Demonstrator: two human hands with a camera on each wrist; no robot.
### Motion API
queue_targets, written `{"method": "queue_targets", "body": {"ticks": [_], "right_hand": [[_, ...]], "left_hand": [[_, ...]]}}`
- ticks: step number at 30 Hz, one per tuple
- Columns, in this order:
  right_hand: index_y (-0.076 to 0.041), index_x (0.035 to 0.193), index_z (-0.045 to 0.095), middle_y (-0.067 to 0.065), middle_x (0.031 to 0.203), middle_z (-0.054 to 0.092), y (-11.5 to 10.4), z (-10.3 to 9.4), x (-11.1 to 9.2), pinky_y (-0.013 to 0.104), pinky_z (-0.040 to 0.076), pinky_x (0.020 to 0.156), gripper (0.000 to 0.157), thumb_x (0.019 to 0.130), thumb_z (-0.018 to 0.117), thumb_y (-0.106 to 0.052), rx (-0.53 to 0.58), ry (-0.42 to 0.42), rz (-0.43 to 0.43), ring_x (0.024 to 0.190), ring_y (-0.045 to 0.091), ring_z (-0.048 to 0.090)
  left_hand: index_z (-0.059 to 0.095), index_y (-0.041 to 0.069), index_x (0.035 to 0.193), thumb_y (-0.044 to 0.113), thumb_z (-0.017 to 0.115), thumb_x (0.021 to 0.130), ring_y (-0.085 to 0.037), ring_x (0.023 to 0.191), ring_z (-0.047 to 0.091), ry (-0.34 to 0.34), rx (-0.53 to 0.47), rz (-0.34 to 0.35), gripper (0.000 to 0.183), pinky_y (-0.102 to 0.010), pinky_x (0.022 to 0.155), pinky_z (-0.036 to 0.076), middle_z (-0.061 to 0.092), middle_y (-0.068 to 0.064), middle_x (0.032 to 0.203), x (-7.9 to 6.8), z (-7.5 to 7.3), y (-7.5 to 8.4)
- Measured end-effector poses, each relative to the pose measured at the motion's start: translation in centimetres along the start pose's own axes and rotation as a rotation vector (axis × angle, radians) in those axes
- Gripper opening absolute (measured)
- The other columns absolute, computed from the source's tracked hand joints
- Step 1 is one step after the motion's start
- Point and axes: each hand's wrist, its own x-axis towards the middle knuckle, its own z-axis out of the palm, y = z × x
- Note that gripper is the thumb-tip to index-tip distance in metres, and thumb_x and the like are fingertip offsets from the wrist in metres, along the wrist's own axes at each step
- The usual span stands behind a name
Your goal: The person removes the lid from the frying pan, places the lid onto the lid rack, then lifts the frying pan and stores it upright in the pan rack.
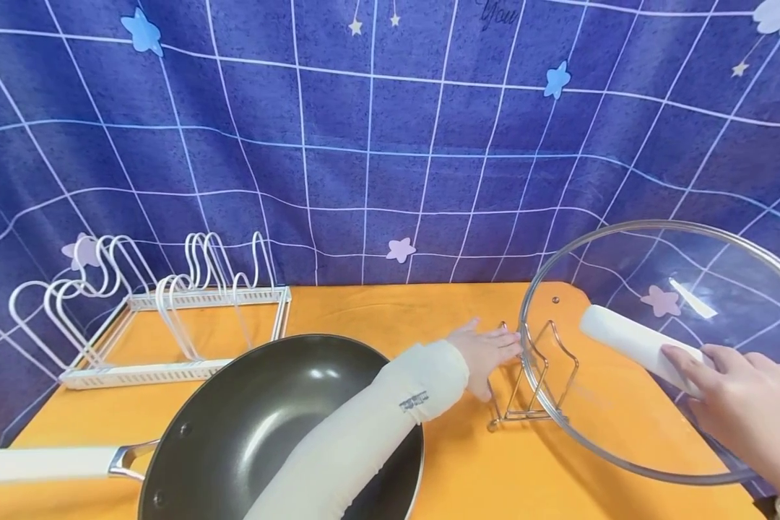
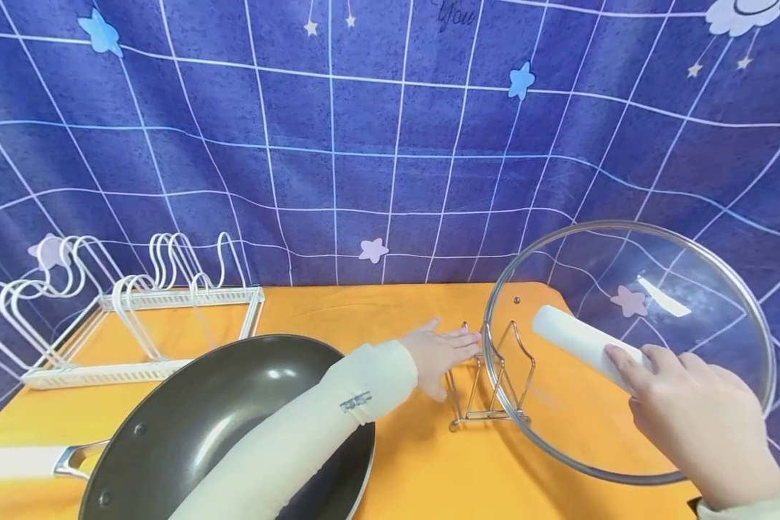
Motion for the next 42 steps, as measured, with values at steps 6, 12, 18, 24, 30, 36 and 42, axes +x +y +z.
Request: {"method": "queue_targets", "body": {"ticks": [6, 12, 18, 24, 30, 36, 42], "right_hand": [[0.002, 0.096, 0.067, 0.028, 0.071, 0.056, -0.5, 0.26, 0.23, 0.043, 0.028, 0.031, 0.049, 0.048, 0.065, -0.005, 0.012, -0.012, -0.026, 0.042, 0.035, 0.041], [0.003, 0.098, 0.067, 0.028, 0.072, 0.055, -0.4, 0.5, 0.22, 0.041, 0.025, 0.031, 0.046, 0.053, 0.062, -0.003, 0.024, 0.01, -0.038, 0.042, 0.035, 0.039], [0.002, 0.098, 0.066, 0.028, 0.072, 0.056, -0.67, 0.52, 0.36, 0.047, 0.03, 0.032, 0.062, 0.037, 0.071, 0.002, 0.018, -0.006, -0.021, 0.044, 0.039, 0.043], [0.0, 0.097, 0.065, 0.025, 0.07, 0.055, -0.93, 0.62, 0.48, 0.05, 0.033, 0.034, 0.077, 0.021, 0.077, 0.005, 0.002, -0.029, 0.006, 0.045, 0.04, 0.045], [0.0, 0.098, 0.065, 0.025, 0.071, 0.055, -0.89, 0.84, 0.39, 0.049, 0.031, 0.033, 0.071, 0.028, 0.073, 0.004, 0.013, -0.014, -0.004, 0.045, 0.04, 0.045], [0.0, 0.098, 0.064, 0.024, 0.071, 0.054, -0.86, 0.81, 0.35, 0.047, 0.029, 0.033, 0.064, 0.034, 0.07, 0.0, 0.02, -0.025, -0.001, 0.044, 0.038, 0.042], [0.0, 0.094, 0.064, 0.022, 0.068, 0.052, -0.86, 0.73, 0.11, 0.045, 0.03, 0.033, 0.057, 0.038, 0.07, -0.001, -0.001, -0.052, -0.007, 0.043, 0.037, 0.04]], "left_hand": [[0.016, 0.028, 0.154, 0.054, 0.066, 0.082, -0.004, 0.143, 0.006, 0.006, 0.009, 0.005, 0.092, -0.038, 0.117, 0.004, 0.006, 0.013, 0.159, -0.28, 0.12, -0.15], [0.018, 0.029, 0.153, 0.055, 0.064, 0.082, -0.004, 0.143, 0.007, 0.006, 0.025, 0.005, 0.089, -0.038, 0.117, 0.006, 0.008, 0.014, 0.158, -0.27, -0.03, -0.1], [0.019, 0.029, 0.153, 0.052, 0.067, 0.082, -0.003, 0.143, 0.007, -0.001, 0.049, -0.007, 0.089, -0.037, 0.117, 0.005, 0.009, 0.014, 0.158, -0.26, -0.37, -0.02], [0.018, 0.029, 0.154, 0.048, 0.07, 0.081, -0.003, 0.143, 0.007, -0.009, 0.097, -0.018, 0.091, -0.038, 0.117, 0.006, 0.009, 0.014, 0.158, -0.13, -0.56, -0.07], [0.018, 0.029, 0.154, 0.048, 0.07, 0.081, -0.003, 0.143, 0.007, -0.019, 0.091, -0.021, 0.091, -0.038, 0.117, 0.007, 0.008, 0.015, 0.158, -0.11, -0.49, -0.08], [0.018, 0.03, 0.153, 0.047, 0.07, 0.081, -0.002, 0.143, 0.006, -0.013, 0.066, -0.024, 0.091, -0.038, 0.117, 0.006, 0.007, 0.015, 0.158, -0.16, -0.53, -0.11], [0.018, 0.03, 0.153, 0.047, 0.07, 0.081, -0.002, 0.143, 0.005, -0.016, 0.033, -0.018, 0.091, -0.037, 0.117, 0.004, 0.007, 0.015, 0.158, -0.08, -0.47, 0.09]]}}
